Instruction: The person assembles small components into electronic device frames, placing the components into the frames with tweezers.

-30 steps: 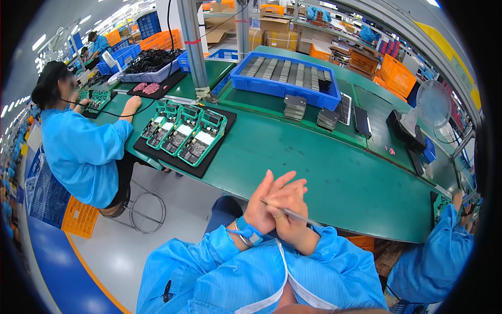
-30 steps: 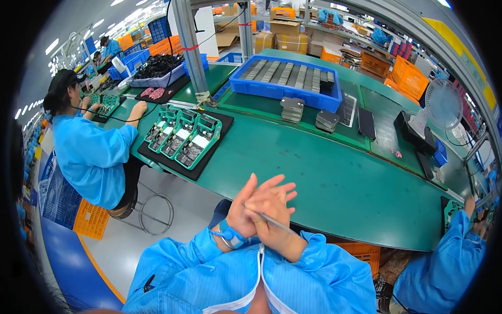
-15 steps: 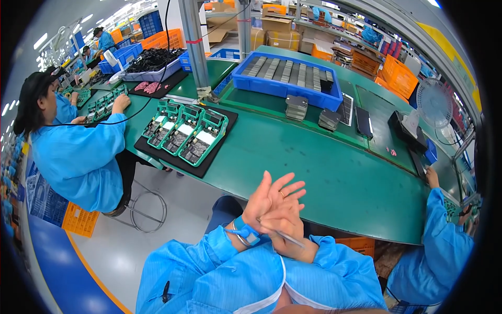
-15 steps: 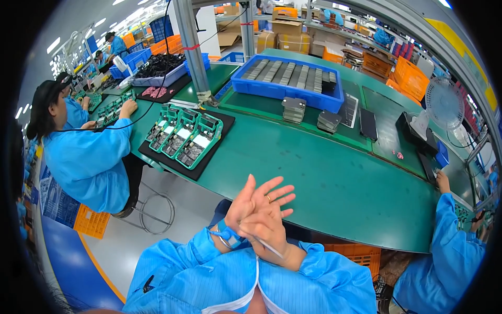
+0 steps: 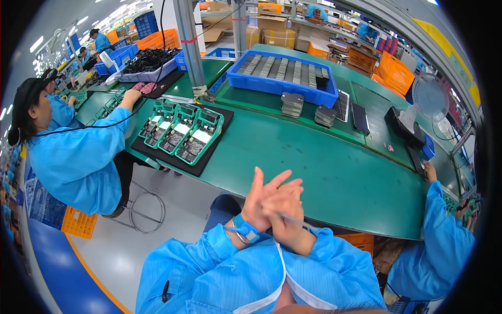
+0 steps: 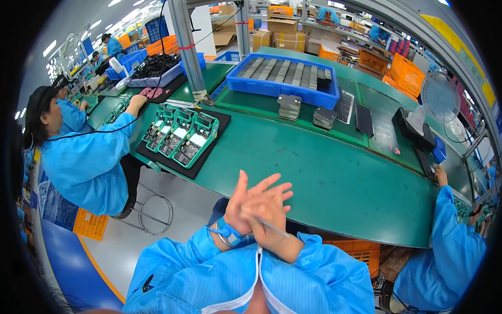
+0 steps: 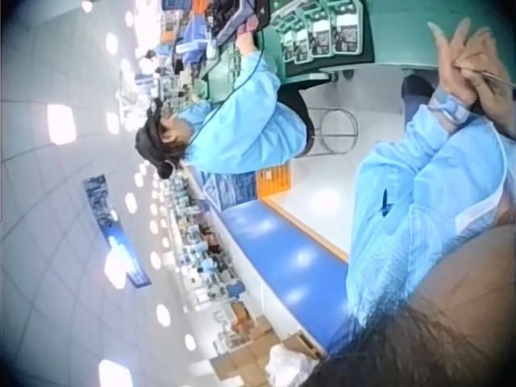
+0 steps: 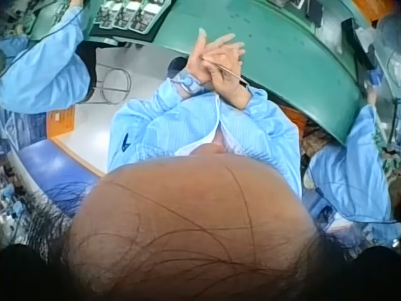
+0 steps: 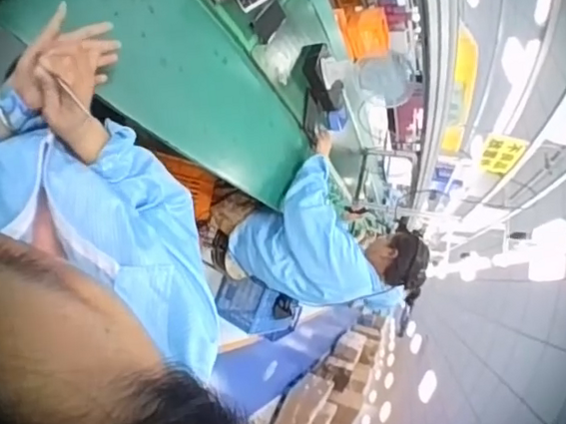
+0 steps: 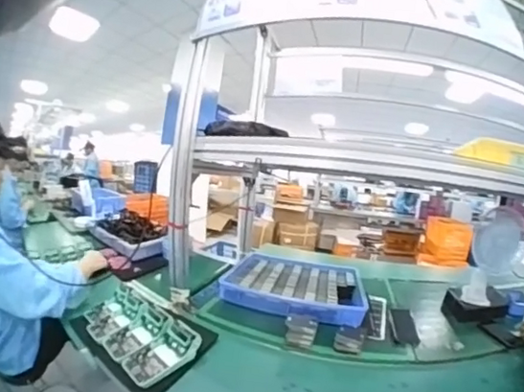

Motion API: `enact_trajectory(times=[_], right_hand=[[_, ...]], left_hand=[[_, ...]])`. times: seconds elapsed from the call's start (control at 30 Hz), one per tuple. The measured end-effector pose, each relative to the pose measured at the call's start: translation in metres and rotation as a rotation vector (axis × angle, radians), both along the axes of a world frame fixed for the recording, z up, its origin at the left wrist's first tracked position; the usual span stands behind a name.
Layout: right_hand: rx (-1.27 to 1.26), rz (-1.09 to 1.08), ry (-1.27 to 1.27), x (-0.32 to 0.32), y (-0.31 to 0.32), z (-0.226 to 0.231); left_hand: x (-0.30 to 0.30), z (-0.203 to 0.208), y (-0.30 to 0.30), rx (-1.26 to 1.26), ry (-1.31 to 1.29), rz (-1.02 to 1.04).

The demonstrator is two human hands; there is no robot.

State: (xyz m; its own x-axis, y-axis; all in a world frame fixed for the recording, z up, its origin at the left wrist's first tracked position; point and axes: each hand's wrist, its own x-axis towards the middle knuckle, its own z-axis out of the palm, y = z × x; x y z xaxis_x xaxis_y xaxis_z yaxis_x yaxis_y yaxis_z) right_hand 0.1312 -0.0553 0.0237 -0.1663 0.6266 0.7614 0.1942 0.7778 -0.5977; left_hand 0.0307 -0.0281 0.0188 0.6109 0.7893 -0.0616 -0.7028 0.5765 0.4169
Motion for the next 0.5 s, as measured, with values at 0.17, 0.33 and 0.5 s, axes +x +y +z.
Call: enact_trajectory(times=[0.17, 0.33, 0.5], right_hand=[[0.088, -0.027, -0.123, 0.001, -0.008, 0.000], [-0.010, 0.202, -0.021, 0.012, -0.022, 0.000], [-0.307, 0.249, 0.486, 0.022, -0.010, 0.005]], left_hand=[[-0.006, 0.009, 0.000, 0.009, -0.020, -0.070], [-0.006, 0.014, 0.001, 0.016, -0.039, -0.115], [-0.007, 0.024, 0.002, -0.014, -0.196, -0.150]])
